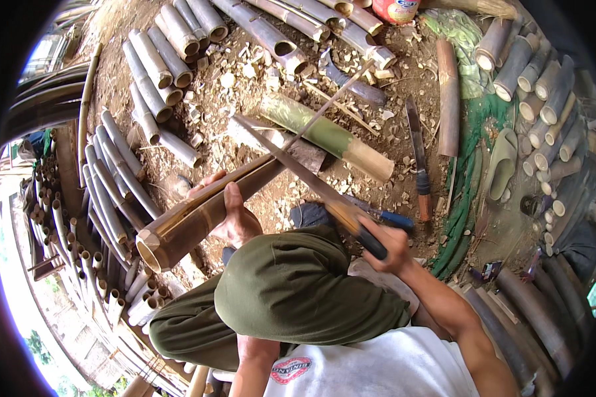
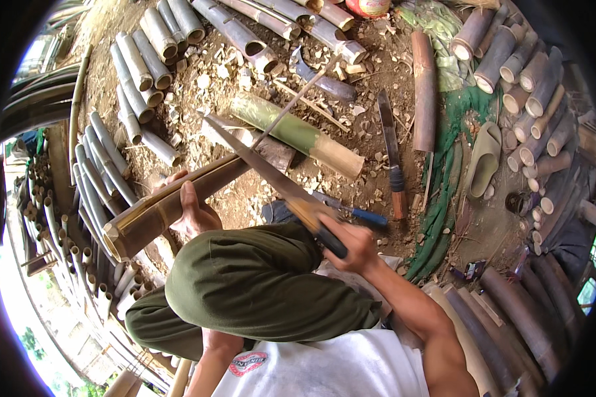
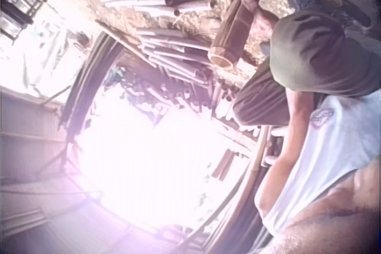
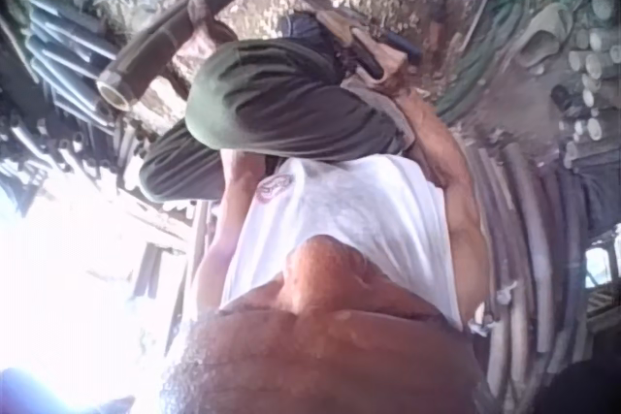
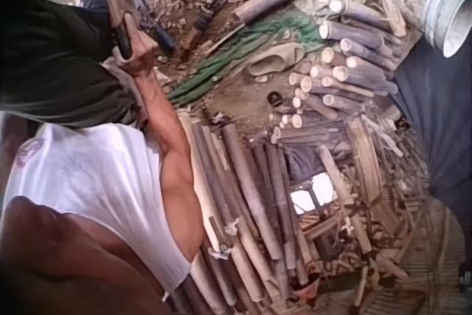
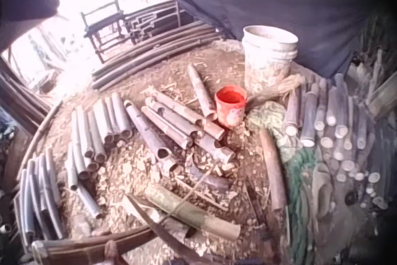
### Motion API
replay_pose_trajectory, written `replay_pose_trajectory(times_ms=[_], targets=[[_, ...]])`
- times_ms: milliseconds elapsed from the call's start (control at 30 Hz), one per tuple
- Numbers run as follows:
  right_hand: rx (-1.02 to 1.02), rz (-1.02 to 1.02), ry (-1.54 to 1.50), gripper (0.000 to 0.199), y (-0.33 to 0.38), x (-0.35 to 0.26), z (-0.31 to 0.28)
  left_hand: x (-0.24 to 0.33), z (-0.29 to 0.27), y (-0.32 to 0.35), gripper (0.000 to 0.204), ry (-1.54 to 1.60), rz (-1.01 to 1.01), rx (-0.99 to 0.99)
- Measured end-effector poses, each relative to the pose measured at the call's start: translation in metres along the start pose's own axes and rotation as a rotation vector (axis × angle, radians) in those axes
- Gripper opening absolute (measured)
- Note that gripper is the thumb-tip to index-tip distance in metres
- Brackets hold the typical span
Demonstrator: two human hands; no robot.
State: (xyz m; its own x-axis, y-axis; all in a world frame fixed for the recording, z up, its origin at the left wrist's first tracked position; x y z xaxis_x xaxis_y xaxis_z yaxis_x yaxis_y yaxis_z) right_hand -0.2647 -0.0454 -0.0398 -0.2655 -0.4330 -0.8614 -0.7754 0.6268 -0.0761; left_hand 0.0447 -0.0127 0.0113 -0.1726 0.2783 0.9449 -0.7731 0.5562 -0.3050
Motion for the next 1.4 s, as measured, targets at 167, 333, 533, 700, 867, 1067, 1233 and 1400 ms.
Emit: replay_pose_trajectory(times_ms=[167,333,533,700,867,1067,1233,1400], targets=[[-0.028,0.021,0.008,0.065,0.056,-0.003,-0.018,-0.001,-0.002,0.004,0.056,-0.019,0.001,-0.035],[0.048,0.061,-0.055,0.066,-0.071,0.012,0.034,0.019,0.015,-0.001,0.058,0.03,0.008,-0.042],[0.246,-0.134,-0.101,0.049,-0.042,-0.044,-0.039,0.013,-0.036,-0.02,0.069,-0.215,-0.189,0.16],[0.647,0.033,0.314,0.06,0.051,-0.025,-0.106,0.026,-0.092,-0.087,0.053,0.282,-0.323,-0.103],[0.587,0.389,0.544,0.048,0.106,0.05,-0.137,0.033,-0.102,-0.124,0.053,-0.285,-0.239,-0.012],[0.158,0.773,0.815,0.074,0.155,0.135,-0.088,-0.075,-0.052,-0.066,0.075,-0.602,-0.331,-0.787],[0.094,0.617,0.711,0.07,0.081,0.089,-0.057,-0.128,-0.068,-0.014,0.088,-1.033,-0.5,-0.937],[0.027,0.215,0.814,0.047,-0.054,0.05,0.005,-0.147,-0.071,-0.01,0.091,-1.105,-0.47,-0.914]])
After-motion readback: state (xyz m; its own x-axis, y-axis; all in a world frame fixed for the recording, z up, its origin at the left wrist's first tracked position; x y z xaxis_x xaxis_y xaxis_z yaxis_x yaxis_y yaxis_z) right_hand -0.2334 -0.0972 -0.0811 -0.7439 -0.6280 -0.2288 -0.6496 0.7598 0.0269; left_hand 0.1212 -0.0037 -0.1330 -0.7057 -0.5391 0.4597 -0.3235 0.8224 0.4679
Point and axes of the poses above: each hand's wrist, its own y-axis away from the middle knuckle, its own z-axis out of the palm, x = y × z, the point moved 5 cm from there along -y, towards the middle knuckle, and after that the axes turned 12 degrees about -x, right-handed, at the moved point
